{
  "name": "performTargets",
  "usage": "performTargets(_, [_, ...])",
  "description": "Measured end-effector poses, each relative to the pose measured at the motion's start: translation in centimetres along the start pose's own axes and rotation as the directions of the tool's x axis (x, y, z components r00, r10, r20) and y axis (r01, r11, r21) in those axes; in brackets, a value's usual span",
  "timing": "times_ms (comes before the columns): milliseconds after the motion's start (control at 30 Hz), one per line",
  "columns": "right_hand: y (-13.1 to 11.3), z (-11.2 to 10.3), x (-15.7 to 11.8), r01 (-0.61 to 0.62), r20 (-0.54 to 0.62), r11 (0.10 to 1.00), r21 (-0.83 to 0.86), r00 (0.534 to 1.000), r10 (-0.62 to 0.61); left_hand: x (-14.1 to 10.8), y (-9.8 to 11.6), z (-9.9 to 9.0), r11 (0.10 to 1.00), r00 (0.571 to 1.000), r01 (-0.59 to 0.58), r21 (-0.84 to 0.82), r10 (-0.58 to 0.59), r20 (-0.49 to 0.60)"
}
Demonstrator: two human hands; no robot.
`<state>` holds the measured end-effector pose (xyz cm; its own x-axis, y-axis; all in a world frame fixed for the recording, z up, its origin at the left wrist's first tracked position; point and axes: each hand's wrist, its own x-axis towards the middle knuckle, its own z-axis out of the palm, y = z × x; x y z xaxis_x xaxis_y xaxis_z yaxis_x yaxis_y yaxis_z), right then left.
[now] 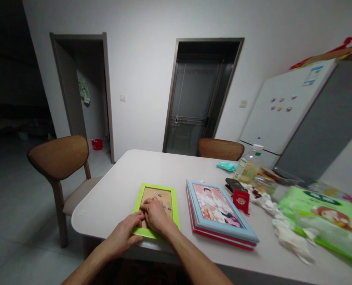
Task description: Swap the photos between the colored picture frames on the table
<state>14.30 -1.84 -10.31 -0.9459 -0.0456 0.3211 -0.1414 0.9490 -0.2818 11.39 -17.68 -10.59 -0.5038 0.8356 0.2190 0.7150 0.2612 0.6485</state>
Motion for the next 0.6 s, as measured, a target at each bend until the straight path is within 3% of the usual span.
performTargets(100, [0.9, -0.6, -0.5, -0.087, -0.085, 0.996, 0.006, 0.993, 0.087, 0.0, -0.2, 0.1, 1.000, 1.000, 0.015, 0.014, -0.015, 0.012])
performTargets(167, [2.2, -1.3, -1.1, -0.215, -0.139, 0.976, -0.030, 0.968, 0.209, 0.0, -0.2, 0.1, 1.000, 1.000, 0.007, 0.014, -0.007, 0.018])
performTargets(300, [5.0, -2.7, -2.4, -0.408, -0.109, 0.902, -0.141, 0.912, 0.395, 0.0, -0.1, 0.1, 1.000, 1.000, -0.004, -0.002, 0.004, 0.001])
performTargets(400, [5.9, -3.0, -2.9, -0.426, -0.087, 0.889, -0.169, 0.905, 0.417, -0.1, 0.0, 0.1, 1.000, 1.000, 0.002, -0.006, -0.002, -0.003])
performTargets(600, [5.0, -3.0, -3.2, -0.392, -0.058, 0.899, -0.194, 0.920, 0.389, -0.3, -0.1, 0.4, 1.000, 0.999, 0.026, 0.001, -0.026, -0.020])
